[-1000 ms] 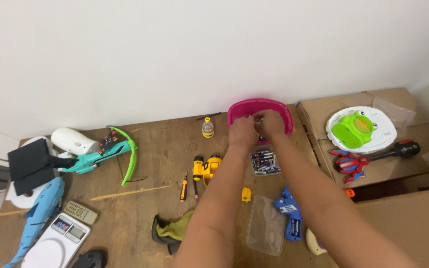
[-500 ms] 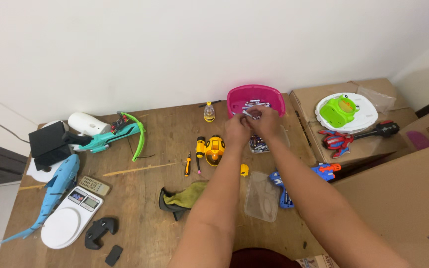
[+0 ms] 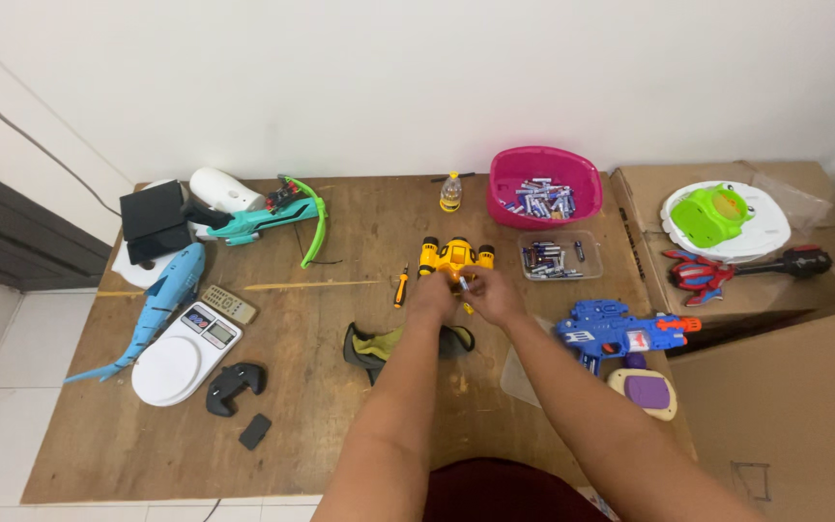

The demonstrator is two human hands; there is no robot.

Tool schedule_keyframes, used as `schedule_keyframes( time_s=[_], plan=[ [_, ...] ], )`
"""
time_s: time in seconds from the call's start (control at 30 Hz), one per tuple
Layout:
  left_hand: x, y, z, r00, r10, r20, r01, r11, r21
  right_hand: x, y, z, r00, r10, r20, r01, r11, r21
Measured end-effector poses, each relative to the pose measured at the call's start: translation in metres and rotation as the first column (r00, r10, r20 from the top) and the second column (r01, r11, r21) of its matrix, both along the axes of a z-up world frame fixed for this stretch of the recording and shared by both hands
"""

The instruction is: The person picks up batteries from a pink container and wipes each one with a cloth. They handle the batteries one at a time, wiping them and placing them back into the container. The person also briefly handles a yellow toy drill and a green cloth.

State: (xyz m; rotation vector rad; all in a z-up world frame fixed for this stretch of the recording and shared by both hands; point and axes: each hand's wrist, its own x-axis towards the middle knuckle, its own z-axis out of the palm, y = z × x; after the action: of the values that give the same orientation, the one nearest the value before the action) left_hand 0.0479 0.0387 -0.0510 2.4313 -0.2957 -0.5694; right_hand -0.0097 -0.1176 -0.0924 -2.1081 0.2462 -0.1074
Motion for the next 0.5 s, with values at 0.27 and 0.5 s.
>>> schedule_keyframes(
  time_s=[0.27, 0.5],
  plan=[
    [-0.049, 0.08, -0.013, 0.973, -0.219, 0.076, 0.197, 0.954, 0.226, -0.027, 0.023, -0.049, 0.995, 0.026, -0.096, -0.035, 0.995, -0.092],
    [-0.062, 0.079, -0.06, 0.956, -0.196, 0.217, 0.158, 0.971, 0.18, -0.034, 0.024, -0.062, 0.986, 0.006, -0.169, -0.001, 0.999, 0.033]
  ],
)
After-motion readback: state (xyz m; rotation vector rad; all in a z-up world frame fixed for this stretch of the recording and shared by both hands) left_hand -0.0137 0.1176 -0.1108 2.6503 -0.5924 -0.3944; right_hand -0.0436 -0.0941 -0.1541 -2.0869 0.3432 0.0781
